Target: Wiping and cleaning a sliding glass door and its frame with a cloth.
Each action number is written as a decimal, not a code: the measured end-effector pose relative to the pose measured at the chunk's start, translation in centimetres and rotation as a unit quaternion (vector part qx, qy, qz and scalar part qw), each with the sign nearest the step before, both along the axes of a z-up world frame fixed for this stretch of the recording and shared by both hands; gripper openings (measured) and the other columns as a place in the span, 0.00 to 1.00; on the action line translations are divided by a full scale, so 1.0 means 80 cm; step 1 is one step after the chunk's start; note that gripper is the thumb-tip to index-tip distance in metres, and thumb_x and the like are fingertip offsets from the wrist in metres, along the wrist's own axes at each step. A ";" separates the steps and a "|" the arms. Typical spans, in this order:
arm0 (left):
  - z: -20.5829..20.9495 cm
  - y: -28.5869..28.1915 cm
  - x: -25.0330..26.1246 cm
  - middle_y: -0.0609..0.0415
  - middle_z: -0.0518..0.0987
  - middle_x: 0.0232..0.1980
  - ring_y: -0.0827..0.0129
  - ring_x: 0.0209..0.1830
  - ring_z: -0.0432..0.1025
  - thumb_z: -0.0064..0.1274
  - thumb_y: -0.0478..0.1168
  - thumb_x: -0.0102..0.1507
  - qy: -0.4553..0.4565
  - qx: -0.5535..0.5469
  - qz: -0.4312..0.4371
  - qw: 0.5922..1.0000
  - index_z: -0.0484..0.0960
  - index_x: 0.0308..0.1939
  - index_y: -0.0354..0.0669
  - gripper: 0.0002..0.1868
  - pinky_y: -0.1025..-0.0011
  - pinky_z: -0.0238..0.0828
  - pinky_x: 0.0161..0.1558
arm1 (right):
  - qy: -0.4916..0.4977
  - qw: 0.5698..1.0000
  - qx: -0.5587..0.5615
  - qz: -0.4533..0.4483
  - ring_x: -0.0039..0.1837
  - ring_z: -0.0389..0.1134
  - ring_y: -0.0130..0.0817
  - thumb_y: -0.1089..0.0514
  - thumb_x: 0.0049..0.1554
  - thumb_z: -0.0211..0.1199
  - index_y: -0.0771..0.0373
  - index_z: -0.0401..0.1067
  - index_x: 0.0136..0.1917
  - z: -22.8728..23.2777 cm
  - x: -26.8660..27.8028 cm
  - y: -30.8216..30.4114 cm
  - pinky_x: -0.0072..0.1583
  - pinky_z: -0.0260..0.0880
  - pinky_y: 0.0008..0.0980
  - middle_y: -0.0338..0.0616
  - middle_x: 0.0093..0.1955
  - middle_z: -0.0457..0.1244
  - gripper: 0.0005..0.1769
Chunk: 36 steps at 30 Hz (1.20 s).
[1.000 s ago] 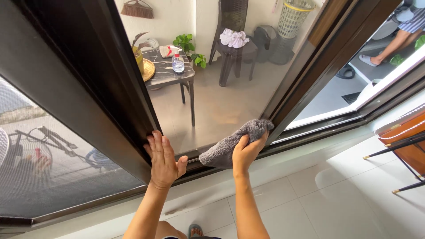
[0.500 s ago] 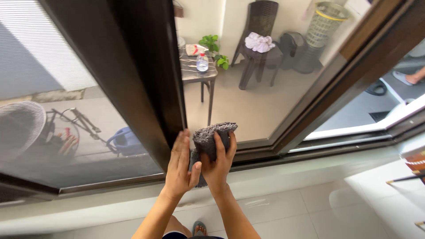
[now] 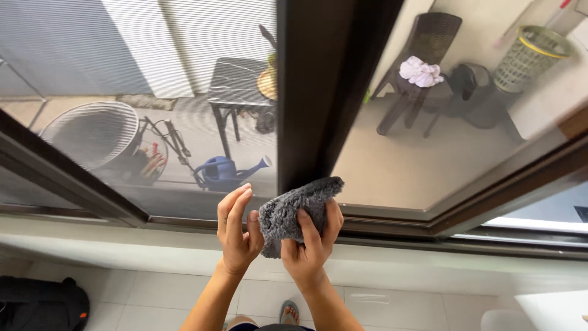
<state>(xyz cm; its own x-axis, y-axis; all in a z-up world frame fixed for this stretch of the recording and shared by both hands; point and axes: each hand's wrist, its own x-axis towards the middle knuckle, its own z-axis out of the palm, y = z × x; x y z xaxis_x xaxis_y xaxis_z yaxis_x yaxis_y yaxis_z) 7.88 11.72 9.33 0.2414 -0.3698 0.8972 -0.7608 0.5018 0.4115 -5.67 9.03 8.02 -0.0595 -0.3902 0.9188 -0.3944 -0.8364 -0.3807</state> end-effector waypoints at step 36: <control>-0.018 0.052 0.264 0.24 0.39 0.83 0.36 0.86 0.32 0.29 0.56 0.76 0.181 0.172 0.057 0.967 0.37 0.79 0.25 0.41 0.45 0.29 0.82 | 0.010 0.893 0.054 -0.447 0.83 0.49 0.62 0.50 0.63 0.70 0.60 0.56 0.77 -0.028 0.050 -0.056 0.74 0.55 0.62 0.67 0.83 0.44 0.37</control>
<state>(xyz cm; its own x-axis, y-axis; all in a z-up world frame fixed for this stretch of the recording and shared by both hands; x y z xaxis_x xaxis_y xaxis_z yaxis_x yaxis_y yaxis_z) 28.97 15.88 7.89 0.5735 -0.5836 0.5750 -0.5772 0.2102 0.7891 -1.64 4.58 5.79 -0.3761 -0.2808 0.8830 -0.8936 -0.1422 -0.4258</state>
